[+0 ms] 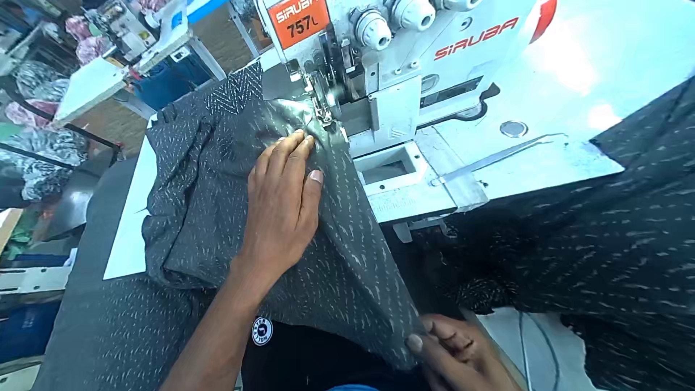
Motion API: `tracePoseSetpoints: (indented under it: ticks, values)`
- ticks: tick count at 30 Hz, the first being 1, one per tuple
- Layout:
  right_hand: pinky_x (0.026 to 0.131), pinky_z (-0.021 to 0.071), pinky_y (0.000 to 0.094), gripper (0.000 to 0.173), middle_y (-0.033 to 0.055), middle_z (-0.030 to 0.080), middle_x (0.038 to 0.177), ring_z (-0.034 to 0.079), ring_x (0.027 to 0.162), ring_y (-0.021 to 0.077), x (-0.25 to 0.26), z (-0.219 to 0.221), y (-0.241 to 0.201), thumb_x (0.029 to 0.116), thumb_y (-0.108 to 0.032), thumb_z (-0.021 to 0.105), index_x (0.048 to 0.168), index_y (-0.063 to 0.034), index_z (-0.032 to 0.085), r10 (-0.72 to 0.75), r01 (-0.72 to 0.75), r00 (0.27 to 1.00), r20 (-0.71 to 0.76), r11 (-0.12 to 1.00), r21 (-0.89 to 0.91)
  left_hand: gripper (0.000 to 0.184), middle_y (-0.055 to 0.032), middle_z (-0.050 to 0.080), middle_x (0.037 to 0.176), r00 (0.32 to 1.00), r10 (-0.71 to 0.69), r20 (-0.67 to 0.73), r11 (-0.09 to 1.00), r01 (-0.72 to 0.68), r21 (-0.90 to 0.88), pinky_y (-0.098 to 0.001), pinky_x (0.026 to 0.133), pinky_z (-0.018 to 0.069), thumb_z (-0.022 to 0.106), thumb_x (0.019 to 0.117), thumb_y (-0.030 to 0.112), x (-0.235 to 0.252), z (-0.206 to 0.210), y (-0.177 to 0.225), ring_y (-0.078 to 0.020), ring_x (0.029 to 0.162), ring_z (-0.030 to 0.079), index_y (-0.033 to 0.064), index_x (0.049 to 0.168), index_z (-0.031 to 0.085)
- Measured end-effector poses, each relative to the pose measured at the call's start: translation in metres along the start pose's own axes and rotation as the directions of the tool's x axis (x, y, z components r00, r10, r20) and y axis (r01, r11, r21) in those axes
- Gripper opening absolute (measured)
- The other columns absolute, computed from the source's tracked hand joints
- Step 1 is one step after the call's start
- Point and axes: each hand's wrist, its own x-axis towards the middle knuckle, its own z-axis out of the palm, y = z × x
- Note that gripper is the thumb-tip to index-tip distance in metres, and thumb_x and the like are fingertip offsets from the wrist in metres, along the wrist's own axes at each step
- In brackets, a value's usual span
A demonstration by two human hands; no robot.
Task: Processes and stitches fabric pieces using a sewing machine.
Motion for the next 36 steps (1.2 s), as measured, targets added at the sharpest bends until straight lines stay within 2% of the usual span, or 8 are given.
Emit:
tracePoseSetpoints:
  ticks: [12, 19, 25, 29, 30, 33, 35, 36]
  values:
    - [0.037, 0.0508, 0.0214, 0.014, -0.0048, 0.059, 0.06, 0.055, 0.042, 0.0032, 0.073, 0.024, -0.033, 0.1032, -0.019, 0.062, 0.094, -0.0119, 0.069, -0.189, 0.19, 0.982, -0.028, 0.981, 0.036, 0.064, -0.012, 0.032, 0.167, 0.988, 0.023, 0.15, 1.0, -0.023, 0.001, -0.0478, 0.128, 0.0163, 0.029, 0.1076, 0.046, 0.083, 0.001, -0.056, -0.0283, 0.157, 0.022, 0.0073, 0.158, 0.04]
    - [0.037, 0.0513, 0.0246, 0.015, 0.0052, 0.057, 0.055, 0.054, 0.038, 0.0099, 0.119, 0.039, -0.062, 0.1026, -0.016, 0.061, 0.093, -0.0079, 0.067, -0.214, 0.215, 0.975, -0.063, 0.977, 0.002, 0.07, -0.0116, 0.025, 0.169, 0.975, -0.043, 0.218, 0.999, 0.037, 0.031, -0.0554, 0.127, 0.0149, 0.026, 0.1056, 0.052, 0.136, 0.002, -0.086, -0.0302, 0.158, 0.016, 0.0091, 0.161, 0.034]
    - [0.035, 0.0519, 0.0278, 0.016, 0.0047, 0.058, 0.057, 0.053, 0.037, 0.0111, 0.156, 0.051, -0.092, 0.1039, -0.013, 0.057, 0.093, -0.0056, 0.066, -0.247, 0.239, 0.96, -0.134, 0.968, -0.073, 0.068, -0.0162, 0.024, 0.169, 0.951, -0.145, 0.272, 0.988, 0.126, 0.087, -0.0583, 0.126, 0.0143, 0.023, 0.1077, 0.046, 0.176, -0.002, -0.095, -0.0336, 0.158, 0.017, 0.0053, 0.162, 0.029]
    - [0.034, 0.0472, 0.0224, 0.02, 0.0076, 0.073, 0.074, 0.054, 0.038, 0.0079, 0.186, 0.058, -0.11, 0.1053, -0.011, 0.055, 0.09, -0.003, 0.065, -0.225, 0.205, 0.95, -0.215, 0.972, -0.112, 0.068, -0.0163, 0.024, 0.169, 0.934, -0.2, 0.295, 0.967, 0.139, 0.213, -0.0682, 0.121, 0.0151, 0.019, 0.109, 0.048, 0.21, 0.0, -0.112, -0.0362, 0.157, 0.018, 0.0074, 0.163, 0.025]
    - [0.033, 0.0428, 0.0209, 0.024, 0.0066, 0.073, 0.07, 0.052, 0.038, 0.0064, 0.191, 0.061, -0.113, 0.1049, -0.013, 0.057, 0.085, -0.0036, 0.065, -0.203, 0.177, 0.941, -0.27, 0.977, -0.116, 0.07, -0.0165, 0.026, 0.168, 0.937, -0.203, 0.285, 0.964, 0.139, 0.226, -0.0684, 0.121, 0.0169, 0.02, 0.1081, 0.051, 0.218, 0.002, -0.118, -0.0365, 0.157, 0.02, 0.008, 0.163, 0.025]
    - [0.034, 0.0379, 0.0188, 0.033, 0.0031, 0.066, 0.061, 0.05, 0.039, 0.0048, 0.202, 0.068, -0.118, 0.1004, -0.019, 0.066, 0.069, -0.0072, 0.064, -0.145, 0.106, 0.893, -0.426, 0.988, -0.113, 0.068, -0.0182, 0.044, 0.158, 0.982, -0.145, 0.123, 0.964, 0.112, 0.243, -0.0676, 0.115, 0.0288, 0.031, 0.105, 0.054, 0.232, 0.004, -0.127, -0.0389, 0.149, 0.036, 0.0096, 0.155, 0.042]
    - [0.037, 0.0365, 0.0195, 0.04, 0.0013, 0.059, 0.057, 0.046, 0.04, 0.0054, 0.207, 0.069, -0.115, 0.0972, -0.02, 0.069, 0.061, -0.0103, 0.057, -0.152, 0.121, 0.87, -0.469, 0.988, -0.095, 0.049, -0.0224, 0.061, 0.136, 0.982, 0.041, -0.186, 0.979, -0.003, 0.202, -0.058, 0.11, 0.0398, 0.048, 0.1028, 0.038, 0.223, 0.005, -0.125, -0.0386, 0.133, 0.054, 0.0035, 0.135, 0.062]
    - [0.038, 0.0345, 0.0202, 0.042, 0.0002, 0.053, 0.054, 0.042, 0.04, 0.0057, 0.209, 0.068, -0.112, 0.0964, -0.02, 0.069, 0.059, -0.0117, 0.053, -0.17, 0.142, 0.867, -0.468, 0.985, -0.094, 0.038, -0.0213, 0.067, 0.123, 0.925, 0.137, -0.354, 0.987, -0.096, 0.129, -0.0492, 0.106, 0.0463, 0.056, 0.0993, 0.026, 0.212, 0.005, -0.121, -0.0334, 0.121, 0.062, 0.0002, 0.124, 0.068]
